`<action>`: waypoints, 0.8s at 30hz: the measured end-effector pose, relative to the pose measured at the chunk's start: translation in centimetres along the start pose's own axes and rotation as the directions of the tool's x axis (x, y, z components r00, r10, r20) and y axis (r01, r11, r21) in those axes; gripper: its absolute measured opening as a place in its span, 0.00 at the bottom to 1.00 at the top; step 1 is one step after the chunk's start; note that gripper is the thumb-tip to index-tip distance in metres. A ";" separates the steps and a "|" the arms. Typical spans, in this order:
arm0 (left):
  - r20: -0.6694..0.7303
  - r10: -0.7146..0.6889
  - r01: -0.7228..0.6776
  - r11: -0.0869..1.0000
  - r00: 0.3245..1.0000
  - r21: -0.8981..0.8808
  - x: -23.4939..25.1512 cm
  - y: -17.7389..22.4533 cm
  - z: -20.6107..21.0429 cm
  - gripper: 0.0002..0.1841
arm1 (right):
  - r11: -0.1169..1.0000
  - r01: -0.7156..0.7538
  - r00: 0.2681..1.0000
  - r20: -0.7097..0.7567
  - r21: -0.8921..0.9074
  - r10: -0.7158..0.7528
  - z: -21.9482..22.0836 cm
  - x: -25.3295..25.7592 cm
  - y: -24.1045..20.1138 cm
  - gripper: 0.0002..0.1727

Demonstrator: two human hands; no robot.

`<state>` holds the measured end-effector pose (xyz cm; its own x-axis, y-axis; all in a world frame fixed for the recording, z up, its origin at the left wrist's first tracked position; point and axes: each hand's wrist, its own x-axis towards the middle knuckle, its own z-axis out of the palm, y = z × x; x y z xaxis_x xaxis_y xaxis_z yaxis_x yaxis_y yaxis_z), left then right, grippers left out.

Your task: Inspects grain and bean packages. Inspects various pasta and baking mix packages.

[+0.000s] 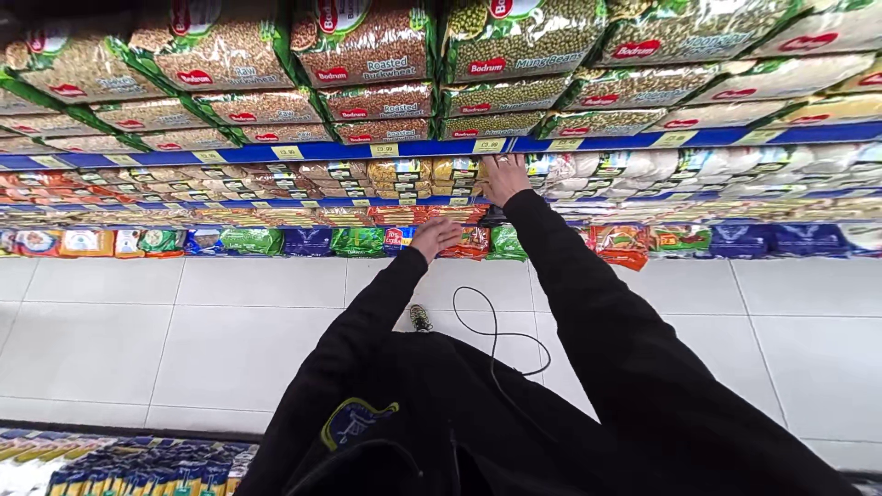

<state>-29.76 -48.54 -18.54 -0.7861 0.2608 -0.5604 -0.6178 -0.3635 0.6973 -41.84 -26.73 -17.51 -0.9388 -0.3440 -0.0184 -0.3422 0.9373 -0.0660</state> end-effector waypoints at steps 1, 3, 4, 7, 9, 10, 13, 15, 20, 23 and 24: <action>-0.025 0.001 -0.001 0.999 1.000 -0.035 1.5 0.8 0.9 0.24 | 1.000 0.000 0.999 -0.050 0.001 0.000 0.0 -0.8 0.5 0.41; -0.050 -0.017 0.013 0.997 0.999 -0.082 3.8 1.5 2.3 0.23 | 1.000 -0.023 0.992 -0.126 0.013 0.024 -0.2 -2.6 2.2 0.45; -0.053 -0.028 0.023 0.995 0.998 -0.097 4.3 1.7 2.9 0.24 | 0.999 -0.045 0.989 -0.140 0.024 0.047 -0.1 -3.4 3.1 0.46; -0.039 -0.022 0.017 0.993 0.999 -0.116 5.5 2.5 4.3 0.24 | 0.990 -0.137 0.987 -0.088 0.014 0.138 -0.5 -4.3 5.0 0.43; -0.068 0.002 -0.012 0.989 0.998 -0.146 7.1 3.4 5.1 0.27 | 0.989 -0.148 0.987 -0.067 0.000 0.148 -0.9 -4.1 6.2 0.36; -0.100 0.004 -0.022 0.984 0.995 -0.177 8.0 3.7 5.3 0.29 | 0.990 -0.139 0.988 -0.067 -0.011 0.138 -0.9 -4.1 6.5 0.34; -0.217 -0.041 -0.027 0.952 0.975 -0.304 10.4 4.8 6.0 0.38 | 0.994 -0.103 0.992 -0.083 -0.036 0.100 -0.6 -4.0 7.3 0.33; -0.314 -0.086 -0.034 0.933 0.946 -0.358 10.7 5.4 7.2 0.41 | 0.994 -0.100 0.992 -0.085 -0.035 0.097 -0.3 -4.1 7.4 0.34; -0.464 -0.088 -0.109 0.919 0.881 -0.380 12.3 4.9 9.2 0.48 | 0.992 -0.116 0.989 -0.099 -0.053 0.110 -0.1 -4.0 7.5 0.31; -0.455 -0.048 -0.127 0.930 0.889 -0.346 12.3 4.3 8.8 0.46 | 0.992 -0.111 0.989 -0.101 -0.067 0.104 0.0 -3.8 7.7 0.30; -0.445 -0.037 -0.128 0.934 0.895 -0.334 12.4 4.2 8.6 0.45 | 0.991 -0.106 0.990 -0.103 -0.083 0.097 0.2 -3.7 8.0 0.28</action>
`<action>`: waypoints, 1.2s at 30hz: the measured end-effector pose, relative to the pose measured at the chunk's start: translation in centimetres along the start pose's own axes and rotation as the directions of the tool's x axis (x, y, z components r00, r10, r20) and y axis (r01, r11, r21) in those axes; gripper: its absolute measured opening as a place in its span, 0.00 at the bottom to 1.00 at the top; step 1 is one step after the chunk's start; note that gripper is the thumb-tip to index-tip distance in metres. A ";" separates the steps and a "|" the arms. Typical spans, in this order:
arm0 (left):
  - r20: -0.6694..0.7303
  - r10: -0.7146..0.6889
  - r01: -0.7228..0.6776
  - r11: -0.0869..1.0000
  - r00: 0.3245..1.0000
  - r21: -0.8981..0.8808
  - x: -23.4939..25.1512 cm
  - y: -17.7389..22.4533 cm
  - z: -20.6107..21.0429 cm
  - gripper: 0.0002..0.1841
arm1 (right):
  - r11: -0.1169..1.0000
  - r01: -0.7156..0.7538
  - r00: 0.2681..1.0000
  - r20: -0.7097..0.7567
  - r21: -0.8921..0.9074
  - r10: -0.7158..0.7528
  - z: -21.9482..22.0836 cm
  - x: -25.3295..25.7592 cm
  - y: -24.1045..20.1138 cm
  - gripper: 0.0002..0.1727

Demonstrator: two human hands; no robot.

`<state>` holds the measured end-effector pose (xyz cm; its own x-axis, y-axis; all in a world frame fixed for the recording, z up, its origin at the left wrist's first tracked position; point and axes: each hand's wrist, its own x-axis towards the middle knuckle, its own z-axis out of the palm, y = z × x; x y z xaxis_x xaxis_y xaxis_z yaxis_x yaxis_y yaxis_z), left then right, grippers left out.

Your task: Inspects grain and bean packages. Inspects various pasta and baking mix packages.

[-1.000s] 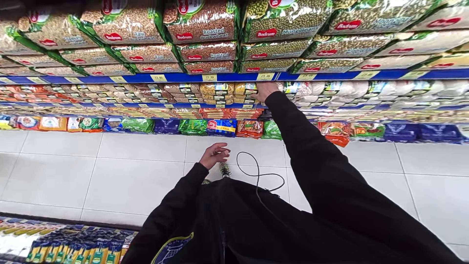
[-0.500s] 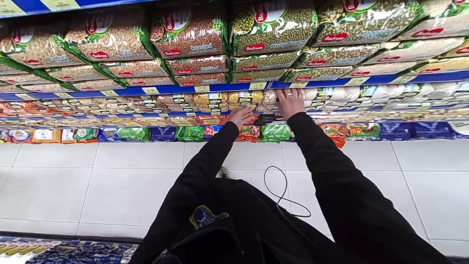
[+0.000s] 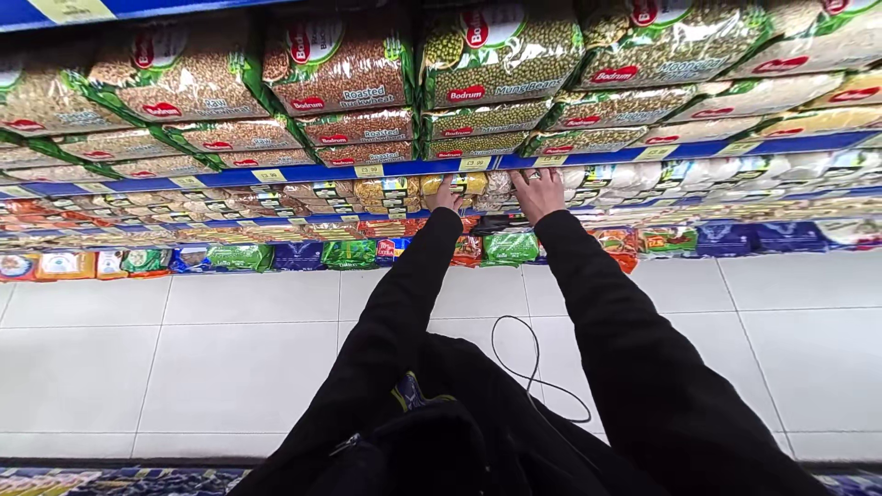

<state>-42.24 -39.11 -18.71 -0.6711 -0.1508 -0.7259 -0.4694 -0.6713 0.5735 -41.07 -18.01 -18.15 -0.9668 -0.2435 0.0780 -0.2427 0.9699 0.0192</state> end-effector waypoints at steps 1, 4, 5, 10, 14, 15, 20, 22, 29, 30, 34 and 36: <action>0.012 0.004 -0.004 1.000 1.000 0.009 0.1 0.0 -0.3 0.45 | 1.000 0.004 1.000 0.001 -0.006 -0.004 0.2 0.0 0.1 0.28; -0.016 0.025 -0.025 1.000 1.000 -0.008 0.6 -0.5 -0.6 0.46 | 0.999 0.034 0.999 0.000 -0.019 -0.034 0.9 0.0 0.7 0.32; -0.028 0.031 -0.032 0.999 0.999 -0.029 0.5 -0.8 -0.5 0.46 | 0.999 0.044 0.999 0.000 -0.027 -0.044 1.0 -0.1 1.0 0.32; -0.049 0.055 -0.065 0.972 0.997 -0.224 -0.7 -0.9 0.2 0.45 | 1.000 0.026 0.999 0.034 -0.015 -0.026 0.3 0.0 0.9 0.30; -0.013 0.050 -0.051 0.972 0.999 -0.228 -0.7 -0.8 -1.2 0.47 | 1.000 0.030 0.999 0.033 -0.003 -0.030 0.3 0.1 1.2 0.29; 0.012 0.045 -0.041 0.976 0.999 -0.214 -0.6 -0.9 -1.5 0.47 | 1.000 0.029 0.999 0.027 -0.003 -0.029 0.3 0.1 1.2 0.29; 0.064 0.038 -0.027 0.985 0.997 -0.171 -1.4 -0.8 -3.4 0.41 | 1.000 0.021 0.999 0.027 -0.004 -0.021 0.5 0.1 0.9 0.31; 0.084 0.023 -0.010 0.989 0.996 -0.148 -2.5 -0.9 -4.4 0.40 | 1.000 0.013 0.999 0.030 0.004 -0.013 0.0 0.0 0.6 0.31; 0.142 -0.018 0.028 0.998 0.990 -0.064 -7.4 -1.4 -9.9 0.41 | 0.999 -0.011 0.999 0.041 0.032 0.010 -0.4 0.1 -0.3 0.33; 0.173 -0.011 0.021 0.998 0.985 -0.054 -8.1 -1.5 -10.7 0.40 | 0.999 -0.014 0.999 0.034 0.035 0.013 -0.5 0.0 -0.5 0.33; 0.278 0.027 -0.017 0.999 0.960 -0.038 -12.5 -0.5 -14.0 0.32 | 0.989 -0.060 0.993 -0.093 0.133 0.073 -1.2 -2.6 -2.5 0.39; 0.328 0.053 -0.036 0.998 0.943 -0.058 -14.6 0.4 -15.8 0.29 | 0.961 -0.095 0.983 -0.130 0.259 0.132 -2.1 -5.3 -4.3 0.40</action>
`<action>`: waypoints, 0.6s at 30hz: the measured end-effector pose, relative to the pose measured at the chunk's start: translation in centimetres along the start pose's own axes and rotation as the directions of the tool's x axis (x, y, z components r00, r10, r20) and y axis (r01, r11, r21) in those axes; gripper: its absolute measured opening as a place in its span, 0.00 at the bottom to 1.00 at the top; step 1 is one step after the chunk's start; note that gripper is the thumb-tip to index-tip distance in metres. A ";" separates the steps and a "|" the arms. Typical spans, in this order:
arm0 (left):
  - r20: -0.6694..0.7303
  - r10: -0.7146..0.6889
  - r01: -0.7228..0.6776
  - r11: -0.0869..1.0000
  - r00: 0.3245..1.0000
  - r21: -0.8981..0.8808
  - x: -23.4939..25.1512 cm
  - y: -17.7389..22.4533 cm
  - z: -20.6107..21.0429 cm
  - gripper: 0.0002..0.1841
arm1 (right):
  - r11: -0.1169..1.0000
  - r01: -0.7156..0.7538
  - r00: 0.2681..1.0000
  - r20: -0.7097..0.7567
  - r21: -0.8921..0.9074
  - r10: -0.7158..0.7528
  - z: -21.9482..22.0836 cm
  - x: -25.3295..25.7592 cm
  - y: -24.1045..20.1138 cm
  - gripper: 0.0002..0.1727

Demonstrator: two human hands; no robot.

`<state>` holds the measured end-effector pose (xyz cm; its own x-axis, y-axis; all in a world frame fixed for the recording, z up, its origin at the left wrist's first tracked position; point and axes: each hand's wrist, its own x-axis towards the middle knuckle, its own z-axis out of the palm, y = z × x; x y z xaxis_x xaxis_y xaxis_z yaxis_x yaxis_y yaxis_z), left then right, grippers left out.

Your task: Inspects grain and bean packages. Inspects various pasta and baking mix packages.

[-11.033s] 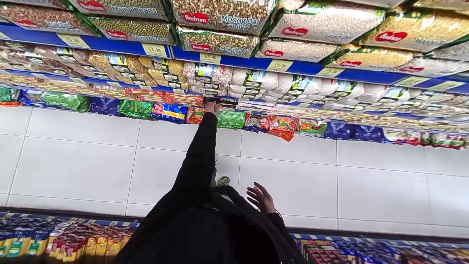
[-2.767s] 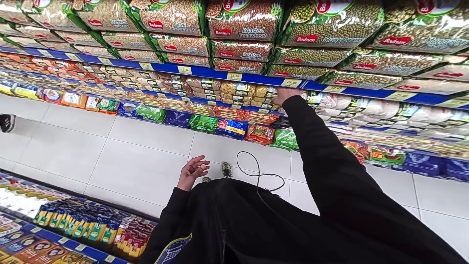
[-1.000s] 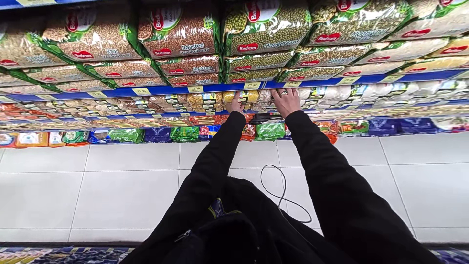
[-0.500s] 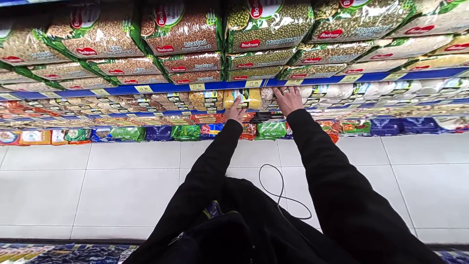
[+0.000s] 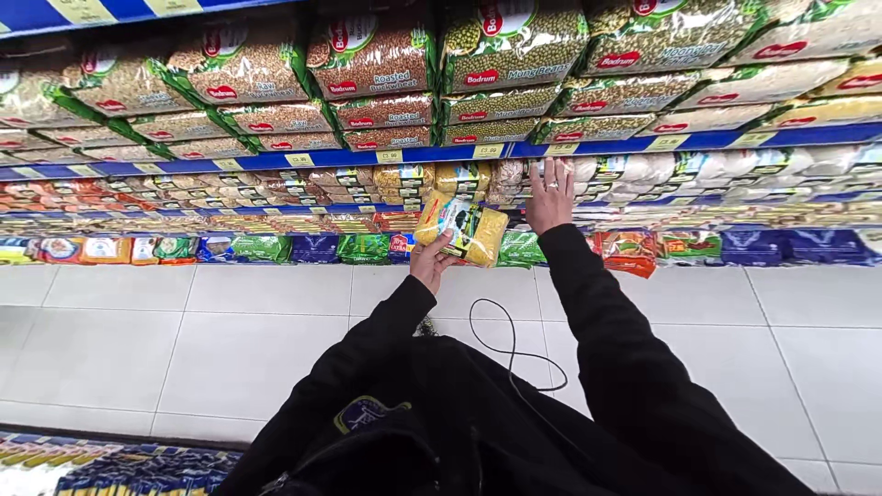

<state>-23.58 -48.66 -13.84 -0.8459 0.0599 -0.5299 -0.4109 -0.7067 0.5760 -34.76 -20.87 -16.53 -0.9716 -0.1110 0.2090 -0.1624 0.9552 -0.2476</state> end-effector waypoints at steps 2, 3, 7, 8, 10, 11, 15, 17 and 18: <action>0.050 0.035 -0.033 0.999 0.998 -0.035 -2.4 1.3 -1.1 0.28 | 0.969 0.019 0.997 -0.076 0.248 0.000 -0.4 -3.7 -2.0 0.35; 0.077 0.058 -0.054 0.997 0.995 -0.051 -3.5 2.1 -1.6 0.28 | 0.907 0.010 0.996 -0.085 0.421 0.028 -1.0 -5.5 -3.9 0.35; 0.187 0.192 -0.181 0.981 0.964 -0.072 -8.2 5.3 -2.7 0.29 | 0.209 0.018 0.998 -0.004 0.978 -0.070 -4.7 -11.8 -13.9 0.56; 0.210 0.233 -0.222 0.972 0.950 -0.072 -9.2 6.1 -2.9 0.30 | 0.077 0.029 0.994 -0.020 0.997 -0.111 -5.5 -12.7 -16.1 0.58; 0.248 0.312 -0.302 0.950 0.917 -0.079 -11.3 7.4 -3.5 0.32 | -0.086 0.051 0.993 -0.059 0.995 -0.099 -6.9 -14.2 -20.1 0.54; 0.281 0.347 -0.342 0.937 0.895 -0.068 -12.3 8.0 -4.0 0.32 | -0.116 0.069 0.995 -0.076 0.991 -0.056 -7.4 -14.9 -21.7 0.51; 0.462 0.399 -0.458 0.889 0.792 0.017 -15.8 11.5 -6.5 0.36 | -0.138 0.109 0.994 -0.107 0.984 0.019 -9.4 -16.5 -25.8 0.45; 0.480 0.420 -0.495 0.868 0.770 0.036 -17.6 12.9 -7.3 0.34 | -0.130 0.123 0.992 -0.123 0.984 0.010 -10.3 -17.0 -27.4 0.43; 0.484 0.431 -0.508 0.860 0.761 0.034 -18.4 13.3 -7.8 0.34 | -0.122 0.137 0.990 -0.138 0.983 -0.004 -10.7 -17.3 -28.2 0.42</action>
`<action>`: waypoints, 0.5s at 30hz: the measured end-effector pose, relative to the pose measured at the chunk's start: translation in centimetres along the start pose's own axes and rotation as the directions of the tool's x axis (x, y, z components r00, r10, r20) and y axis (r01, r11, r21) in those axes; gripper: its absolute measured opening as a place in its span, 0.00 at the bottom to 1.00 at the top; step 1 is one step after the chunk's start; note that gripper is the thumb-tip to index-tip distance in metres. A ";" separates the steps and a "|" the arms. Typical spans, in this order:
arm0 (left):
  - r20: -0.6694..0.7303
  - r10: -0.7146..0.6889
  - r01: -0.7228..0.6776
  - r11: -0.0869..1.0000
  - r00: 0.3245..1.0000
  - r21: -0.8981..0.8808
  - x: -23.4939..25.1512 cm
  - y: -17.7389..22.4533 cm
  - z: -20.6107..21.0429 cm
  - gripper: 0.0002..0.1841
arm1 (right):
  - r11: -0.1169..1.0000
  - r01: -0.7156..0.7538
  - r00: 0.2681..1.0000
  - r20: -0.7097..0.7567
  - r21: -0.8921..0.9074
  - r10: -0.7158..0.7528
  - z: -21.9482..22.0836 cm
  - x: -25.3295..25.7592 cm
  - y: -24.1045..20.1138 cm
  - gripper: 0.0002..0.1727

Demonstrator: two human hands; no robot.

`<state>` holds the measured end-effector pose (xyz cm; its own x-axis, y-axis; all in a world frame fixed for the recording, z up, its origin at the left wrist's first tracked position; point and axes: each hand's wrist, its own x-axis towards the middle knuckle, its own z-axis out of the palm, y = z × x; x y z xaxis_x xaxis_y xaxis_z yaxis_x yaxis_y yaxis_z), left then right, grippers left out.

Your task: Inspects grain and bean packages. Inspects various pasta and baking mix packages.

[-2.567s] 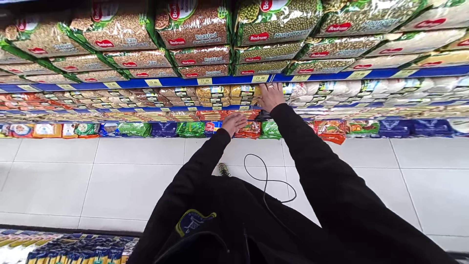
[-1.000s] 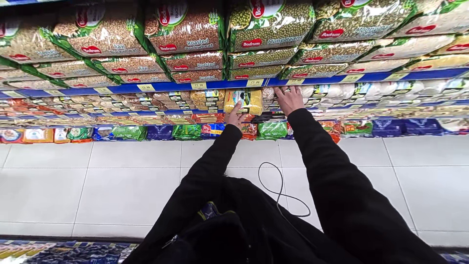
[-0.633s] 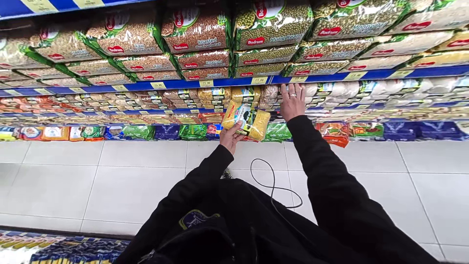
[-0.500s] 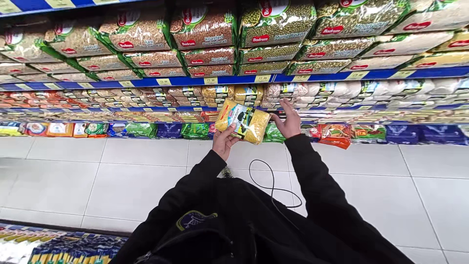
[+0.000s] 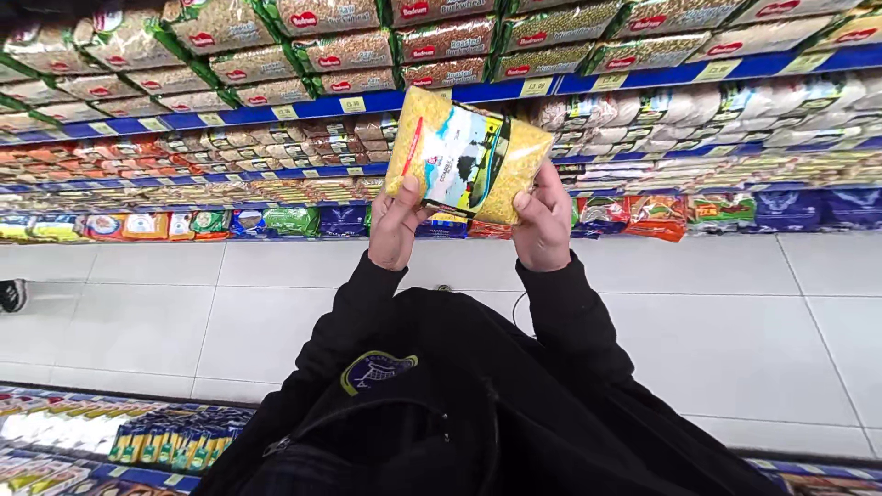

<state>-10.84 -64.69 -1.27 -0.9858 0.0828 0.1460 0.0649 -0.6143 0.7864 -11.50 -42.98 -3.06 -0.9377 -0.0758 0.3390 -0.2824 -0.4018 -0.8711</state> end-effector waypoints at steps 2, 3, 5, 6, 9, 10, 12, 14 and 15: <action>0.002 0.034 -0.034 0.999 0.999 -0.002 -1.1 1.3 -0.5 0.32 | 0.998 0.059 0.998 0.019 -0.015 -0.059 1.6 -0.7 -0.2 0.44; 0.004 0.055 -0.055 0.998 0.998 -0.019 -1.6 1.9 -0.9 0.31 | 0.995 0.092 0.996 0.022 -0.025 -0.091 2.5 -1.2 -0.2 0.46; 0.001 0.102 -0.102 0.994 0.995 -0.038 -2.6 3.0 -1.7 0.30 | 0.991 0.125 0.992 0.041 -0.037 -0.123 4.2 -2.1 -0.1 0.49; -0.004 0.126 -0.127 0.991 0.992 -0.035 -3.2 3.4 -2.0 0.29 | 0.991 0.128 0.991 0.048 -0.043 -0.126 4.9 -2.5 -0.2 0.49; -0.030 0.179 -0.179 0.984 0.983 0.003 -4.7 4.1 -2.7 0.27 | 0.991 0.119 0.989 0.092 -0.061 -0.114 6.4 -3.6 -0.5 0.50; -0.031 0.186 -0.186 0.983 0.982 0.009 -5.2 4.4 -2.8 0.27 | 0.991 0.117 0.988 0.105 -0.068 -0.110 6.8 -4.1 -0.6 0.52; -0.009 0.198 -0.198 0.980 0.980 0.016 -5.9 5.0 -3.2 0.28 | 0.993 0.108 0.988 0.115 -0.051 -0.101 7.9 -5.0 -0.6 0.55; 0.007 0.191 -0.192 0.981 0.981 0.024 -6.5 5.4 -3.6 0.29 | 0.994 0.097 0.991 0.100 -0.042 -0.092 8.9 -5.9 -0.8 0.53; 0.013 0.178 -0.178 0.984 0.984 0.005 -6.8 5.5 -3.8 0.28 | 0.994 0.096 0.992 0.082 -0.045 -0.092 9.2 -6.3 -1.0 0.53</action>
<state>-4.34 -71.60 -0.18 -0.9564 -0.0178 0.2915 0.2404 -0.6150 0.7510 -3.47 -50.52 -1.09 -0.8880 -0.1135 0.4455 -0.3795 -0.3659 -0.8498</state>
